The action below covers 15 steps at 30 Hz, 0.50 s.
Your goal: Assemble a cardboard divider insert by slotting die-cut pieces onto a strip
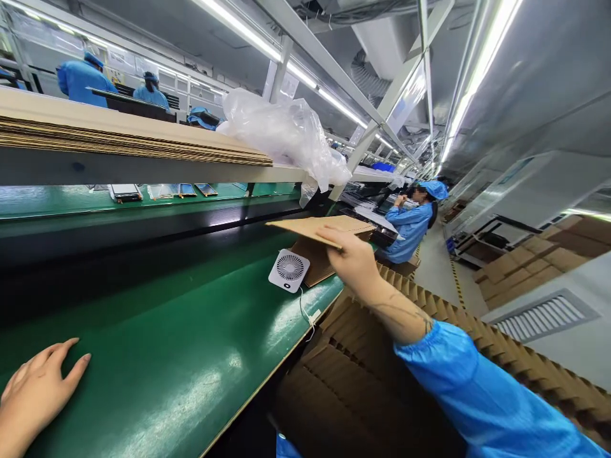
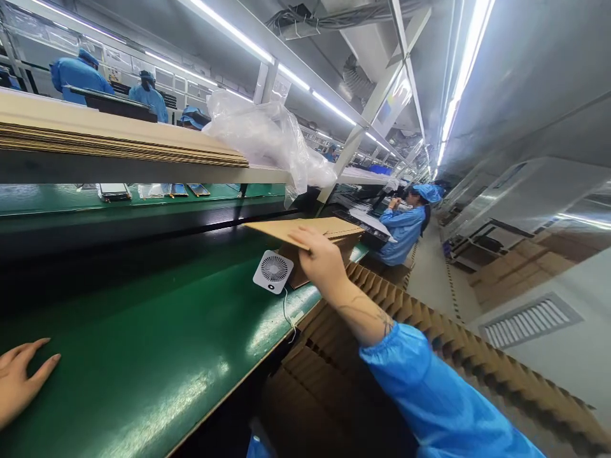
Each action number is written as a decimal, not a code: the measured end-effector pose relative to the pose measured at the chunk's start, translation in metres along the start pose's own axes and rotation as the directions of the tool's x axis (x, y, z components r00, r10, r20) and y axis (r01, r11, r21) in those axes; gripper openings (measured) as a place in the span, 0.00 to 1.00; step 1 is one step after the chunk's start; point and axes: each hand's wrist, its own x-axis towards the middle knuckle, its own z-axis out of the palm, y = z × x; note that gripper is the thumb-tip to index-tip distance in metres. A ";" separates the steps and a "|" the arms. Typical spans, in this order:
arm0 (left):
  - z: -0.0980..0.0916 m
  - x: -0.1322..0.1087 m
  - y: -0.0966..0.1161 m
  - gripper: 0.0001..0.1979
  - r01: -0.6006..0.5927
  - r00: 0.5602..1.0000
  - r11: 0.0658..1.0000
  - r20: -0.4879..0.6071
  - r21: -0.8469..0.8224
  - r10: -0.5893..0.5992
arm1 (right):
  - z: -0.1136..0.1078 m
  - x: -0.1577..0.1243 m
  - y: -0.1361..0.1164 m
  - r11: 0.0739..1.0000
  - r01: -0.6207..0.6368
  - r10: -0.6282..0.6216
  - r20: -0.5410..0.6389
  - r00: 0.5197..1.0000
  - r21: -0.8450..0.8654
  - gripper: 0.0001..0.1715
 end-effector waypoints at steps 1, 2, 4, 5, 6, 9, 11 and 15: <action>0.000 0.001 0.000 0.38 0.001 1.000 1.000 -0.009 -0.007 -0.001 | 0.000 -0.009 -0.018 0.997 0.069 -0.069 0.024 0.997 0.027 0.26; 0.000 0.001 0.001 0.37 0.008 1.000 1.000 -0.017 -0.024 -0.009 | -0.001 -0.018 -0.036 0.989 0.134 -0.138 0.062 0.989 0.068 0.29; -0.004 -0.002 0.007 0.34 0.036 0.998 0.994 -0.042 -0.104 -0.040 | -0.001 -0.037 -0.075 0.941 0.278 -0.300 0.098 0.949 0.192 0.36; -0.007 -0.004 0.012 0.32 0.038 0.997 0.983 -0.062 -0.178 -0.049 | 0.001 -0.047 -0.094 0.903 0.343 -0.377 0.093 0.922 0.260 0.40; -0.010 -0.007 0.018 0.29 0.039 0.995 0.960 -0.079 -0.277 -0.063 | 0.005 -0.056 -0.112 0.852 0.410 -0.457 0.081 0.886 0.327 0.41; -0.019 -0.018 0.037 0.23 0.097 0.990 0.722 -0.007 -0.685 -0.140 | 0.035 -0.082 -0.155 0.663 0.582 -0.667 0.018 0.745 0.471 0.35; -0.023 -0.025 0.047 0.24 0.218 0.973 0.379 0.171 -0.900 -0.153 | 0.071 -0.097 -0.172 0.547 0.612 -0.724 -0.045 0.689 0.571 0.27; -0.022 -0.032 0.052 0.21 0.440 0.897 -0.021 0.441 -0.898 -0.035 | 0.157 -0.121 -0.179 0.501 0.562 -0.721 -0.041 0.691 0.658 0.21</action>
